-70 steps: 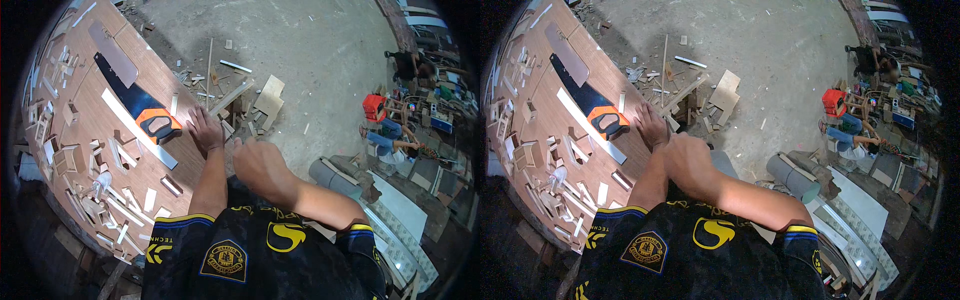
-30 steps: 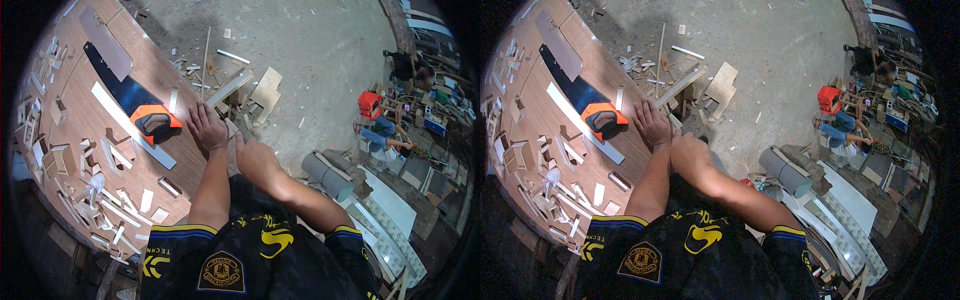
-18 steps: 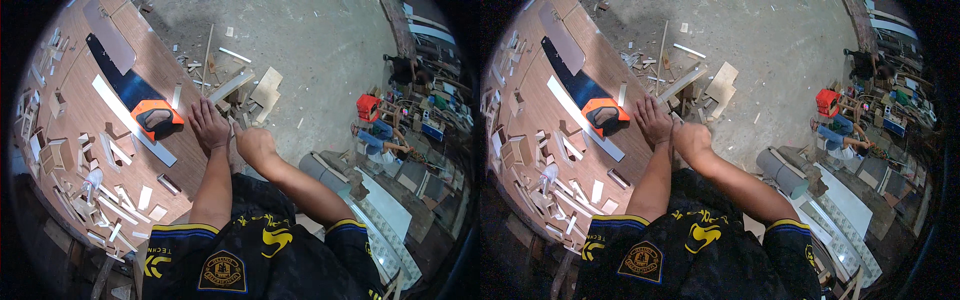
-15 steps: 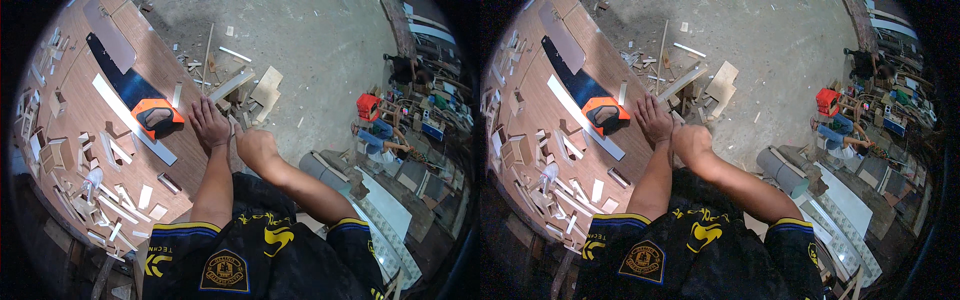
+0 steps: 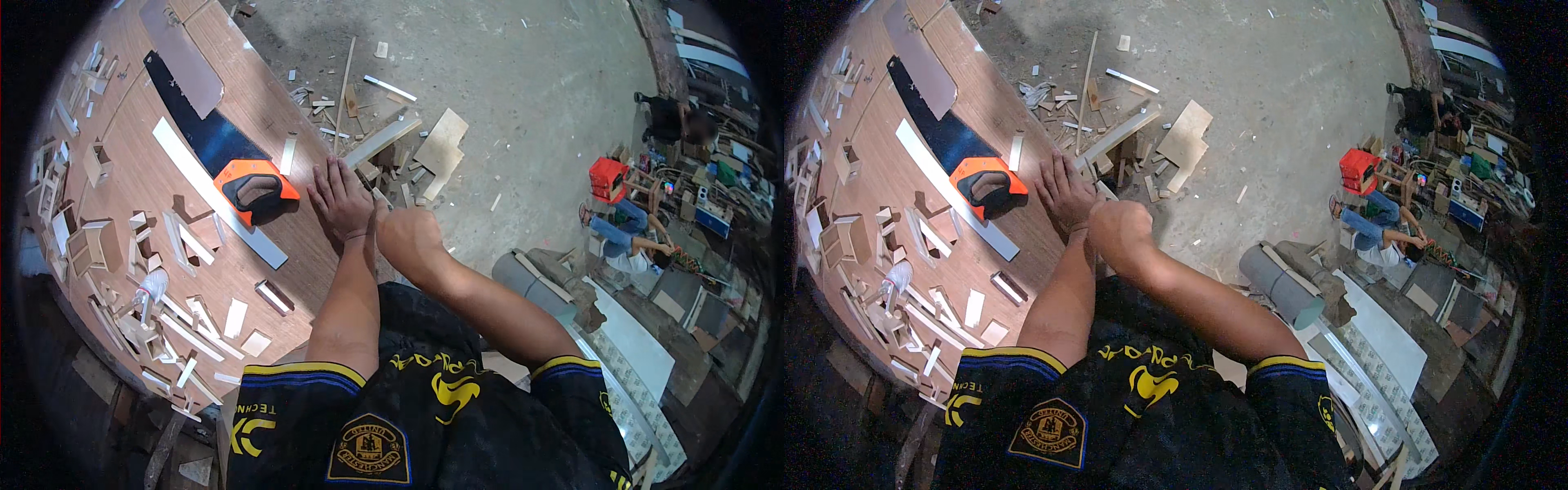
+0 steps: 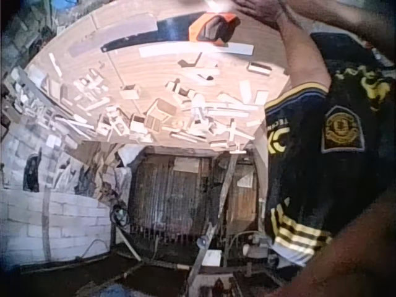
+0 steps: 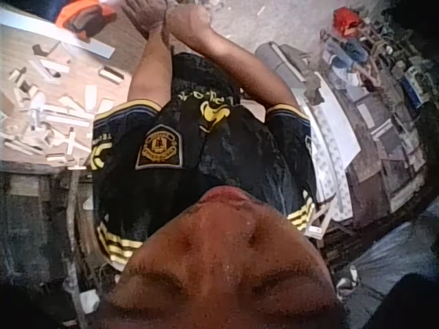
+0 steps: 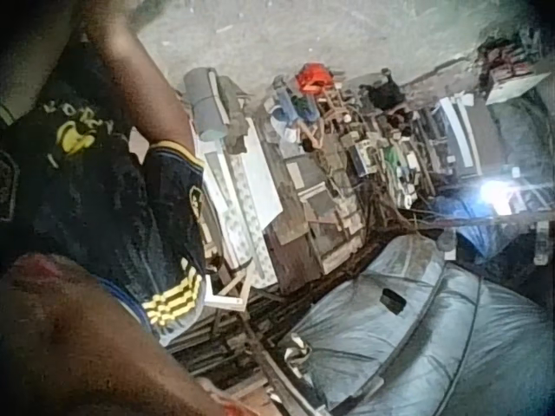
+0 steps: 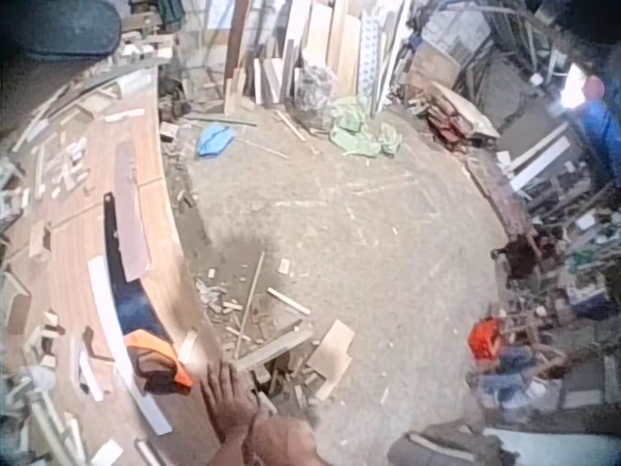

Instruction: The person is crafting and smoothing wooden components for small items.

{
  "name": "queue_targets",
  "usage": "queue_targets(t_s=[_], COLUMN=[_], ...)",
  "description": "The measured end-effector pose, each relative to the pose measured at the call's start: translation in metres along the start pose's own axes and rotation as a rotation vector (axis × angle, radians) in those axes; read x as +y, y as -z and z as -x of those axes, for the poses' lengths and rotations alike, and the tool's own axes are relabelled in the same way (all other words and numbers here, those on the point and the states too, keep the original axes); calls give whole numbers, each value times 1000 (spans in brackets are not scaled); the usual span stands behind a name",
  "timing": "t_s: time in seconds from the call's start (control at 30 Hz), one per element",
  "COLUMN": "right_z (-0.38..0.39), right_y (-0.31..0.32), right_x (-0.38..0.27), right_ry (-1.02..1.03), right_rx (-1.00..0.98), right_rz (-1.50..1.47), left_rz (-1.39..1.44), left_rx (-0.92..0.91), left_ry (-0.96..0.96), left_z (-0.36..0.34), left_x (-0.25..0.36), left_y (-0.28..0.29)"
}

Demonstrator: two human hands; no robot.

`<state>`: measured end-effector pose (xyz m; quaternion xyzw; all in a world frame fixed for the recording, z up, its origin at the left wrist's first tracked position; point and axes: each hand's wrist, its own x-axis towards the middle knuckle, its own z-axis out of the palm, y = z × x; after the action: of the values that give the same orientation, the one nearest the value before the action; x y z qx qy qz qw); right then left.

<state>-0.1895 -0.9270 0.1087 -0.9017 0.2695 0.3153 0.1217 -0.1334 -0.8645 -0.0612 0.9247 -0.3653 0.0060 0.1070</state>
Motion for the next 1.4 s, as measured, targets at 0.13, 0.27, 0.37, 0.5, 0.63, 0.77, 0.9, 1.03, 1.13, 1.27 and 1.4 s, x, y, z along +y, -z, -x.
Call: queue_targets(t_s=[0.13,0.27,0.37,0.5,0.63,0.77,0.9,1.03,1.13,1.27,1.4], right_z=[7,6,4,6,2,6,7,1,0,16,-6], right_y=[2,-11,-15,-5,-11,-15,-10,-13,-11,7,-15], right_x=[6,6,8,3,5,7,6,8,6,5,12], right_ry=[-9,-28,-40,-6,-9,-38,-43,-74,-90,-82,-129], right_rx=[34,83,96,148,98,106,9,55,31,18,61], right_rz=[-14,-70,-146,-161,-244,-260,-231,-269,-265,-259,-280], left_rz=[32,38,44,81,130,123,111,99,78,17,45], left_rx=[-36,-7,-11,10,10,-3,22,-4,-5,-8,28], left_ry=[16,-2,-21,19,-20,19,37,43,36,22,23], left_z=[-2,-3,-4,-8,-12,-12,-11,-14,-14,-12,-13], left_x=[3,2,1,-11,-6,-3,-4,0,-2,-4,0], left_y=[7,3,4,1,2,1,3,8,5,1,6])
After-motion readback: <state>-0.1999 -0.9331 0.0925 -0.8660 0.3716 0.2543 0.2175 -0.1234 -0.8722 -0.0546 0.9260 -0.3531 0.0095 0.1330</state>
